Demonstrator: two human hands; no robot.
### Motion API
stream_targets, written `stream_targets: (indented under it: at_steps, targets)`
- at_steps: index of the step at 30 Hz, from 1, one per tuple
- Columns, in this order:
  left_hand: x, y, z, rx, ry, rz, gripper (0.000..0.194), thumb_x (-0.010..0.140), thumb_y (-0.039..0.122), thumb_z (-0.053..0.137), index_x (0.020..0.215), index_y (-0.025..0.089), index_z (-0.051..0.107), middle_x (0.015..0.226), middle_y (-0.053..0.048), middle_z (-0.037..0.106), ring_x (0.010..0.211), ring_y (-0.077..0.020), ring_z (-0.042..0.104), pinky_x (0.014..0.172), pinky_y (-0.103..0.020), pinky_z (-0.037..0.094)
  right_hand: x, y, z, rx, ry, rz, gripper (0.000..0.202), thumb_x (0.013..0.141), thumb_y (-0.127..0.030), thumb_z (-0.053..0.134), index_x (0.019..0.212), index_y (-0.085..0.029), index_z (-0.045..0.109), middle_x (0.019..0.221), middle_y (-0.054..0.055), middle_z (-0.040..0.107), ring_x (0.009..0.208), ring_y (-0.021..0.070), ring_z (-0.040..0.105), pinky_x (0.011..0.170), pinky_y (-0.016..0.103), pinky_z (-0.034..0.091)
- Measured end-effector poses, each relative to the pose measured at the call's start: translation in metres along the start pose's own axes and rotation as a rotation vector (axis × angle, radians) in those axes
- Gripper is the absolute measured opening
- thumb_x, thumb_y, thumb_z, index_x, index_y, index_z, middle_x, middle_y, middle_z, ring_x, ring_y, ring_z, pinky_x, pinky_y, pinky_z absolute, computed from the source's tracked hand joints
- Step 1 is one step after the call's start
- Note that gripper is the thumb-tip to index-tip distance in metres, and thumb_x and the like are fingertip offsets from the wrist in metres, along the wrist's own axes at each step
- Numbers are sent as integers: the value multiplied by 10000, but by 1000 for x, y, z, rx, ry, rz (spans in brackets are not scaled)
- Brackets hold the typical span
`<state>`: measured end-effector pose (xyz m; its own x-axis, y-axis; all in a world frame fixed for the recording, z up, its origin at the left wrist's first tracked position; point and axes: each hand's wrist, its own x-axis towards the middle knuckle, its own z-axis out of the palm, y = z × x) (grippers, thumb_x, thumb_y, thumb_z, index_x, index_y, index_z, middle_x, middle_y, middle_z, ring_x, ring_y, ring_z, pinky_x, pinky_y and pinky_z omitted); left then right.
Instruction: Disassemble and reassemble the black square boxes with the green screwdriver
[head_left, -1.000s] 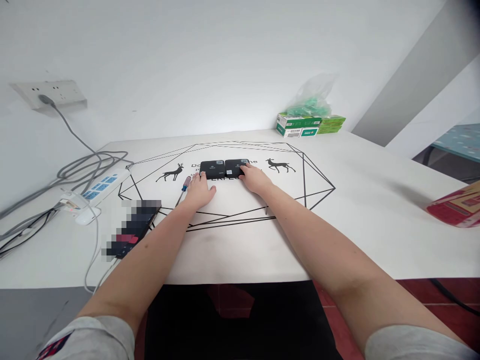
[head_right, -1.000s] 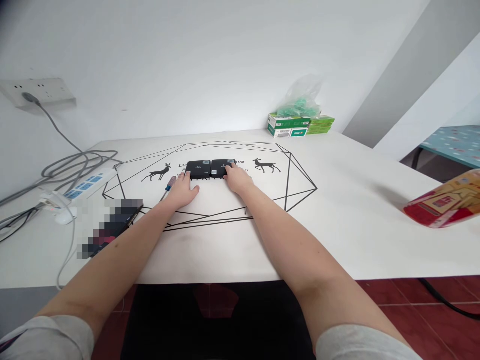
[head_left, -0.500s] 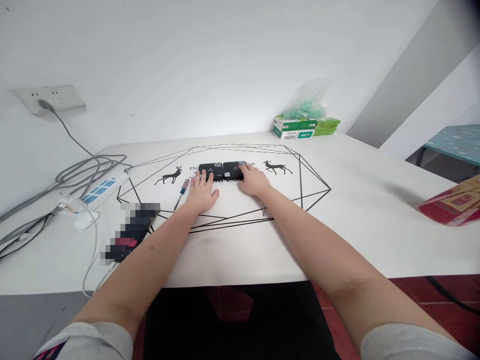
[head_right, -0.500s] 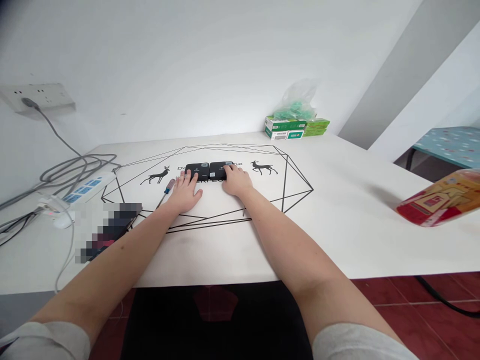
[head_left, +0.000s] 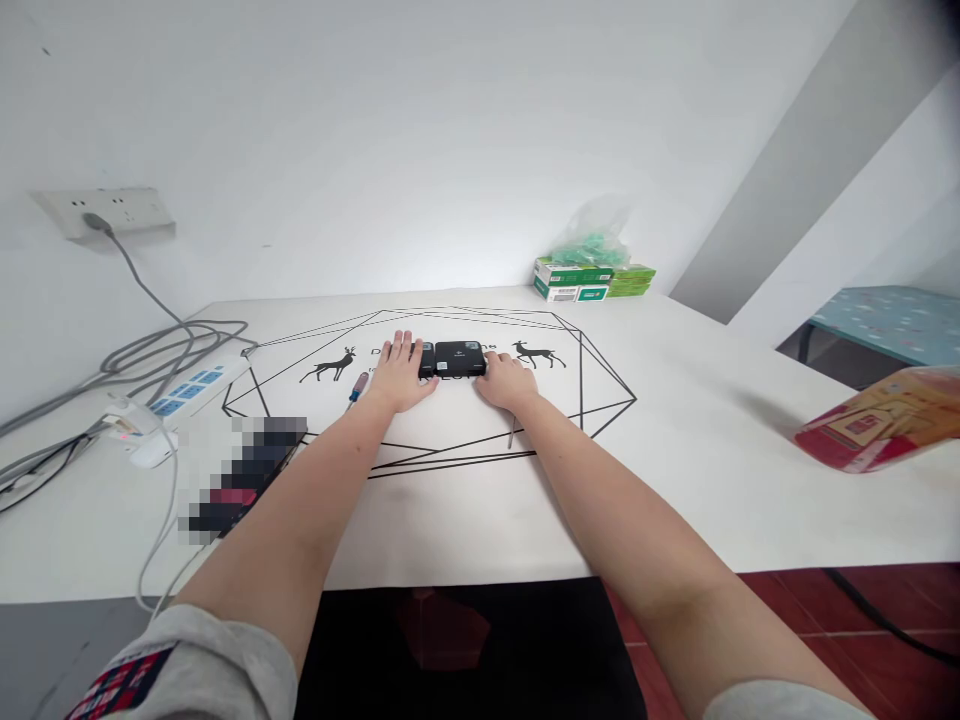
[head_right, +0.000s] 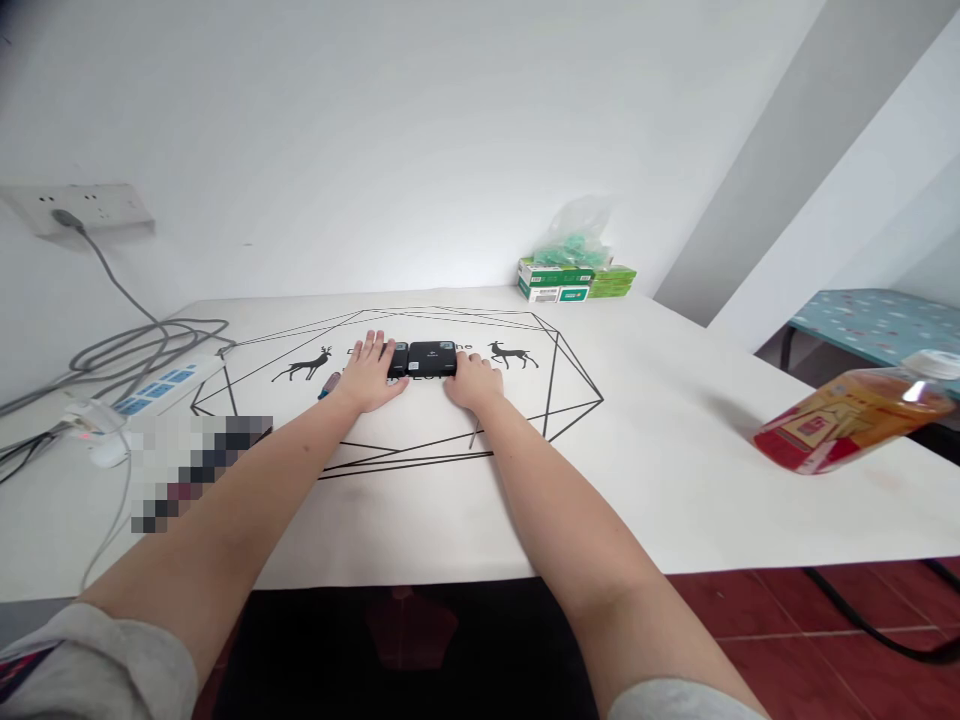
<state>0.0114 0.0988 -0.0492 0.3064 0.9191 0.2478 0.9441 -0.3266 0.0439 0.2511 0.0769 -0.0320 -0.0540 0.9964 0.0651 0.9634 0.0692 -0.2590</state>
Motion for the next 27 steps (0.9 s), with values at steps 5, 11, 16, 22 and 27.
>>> stream_targets:
  at_steps: [5, 11, 16, 22, 27]
  targets:
    - [20, -10, 2, 28, -88, 101, 1087, 935, 736, 536, 1741, 65, 246, 1827, -214, 141, 1710, -367, 12, 1367, -493, -2, 1, -3, 1, -13, -25, -28, 565, 991, -318, 476, 1528, -147, 517, 1510, 221, 633, 1404, 407, 570, 1134, 588, 483]
    - [34, -19, 0, 19, -198, 62, 1102, 890, 834, 546, 1730, 160, 314, 1782, -229, 296, 1658, -438, 228, 1324, -621, 130, 4, -1, 2, -12, -54, -104, 597, 1064, -359, 393, 1656, -282, 414, 1652, 111, 564, 1443, 385, 529, 1158, 575, 464]
    - [31, -16, 2, -25, -124, 29, 980, 896, 783, 599, 1679, 221, 423, 1755, -183, 374, 1626, -417, 297, 1325, -586, 163, 11, 1, 4, -9, -80, -108, 565, 1079, -317, 370, 1638, -291, 445, 1618, 88, 611, 1418, 388, 538, 1134, 579, 477]
    - [30, -14, 0, -36, -171, 4, 986, 915, 813, 550, 1710, 258, 367, 1794, -157, 305, 1657, -411, 233, 1311, -659, 181, 11, 0, 2, -2, -82, -117, 593, 1047, -243, 395, 1635, -294, 454, 1558, 104, 660, 1389, 400, 561, 1120, 592, 482]
    - [39, -22, -1, -155, -203, -34, 818, 1031, 799, 312, 1666, 299, 442, 1794, -85, 332, 1660, -367, 242, 1307, -601, 254, 11, 1, 0, -3, -91, -114, 619, 1048, -231, 399, 1662, -295, 428, 1499, 140, 691, 1403, 389, 563, 1121, 575, 478]
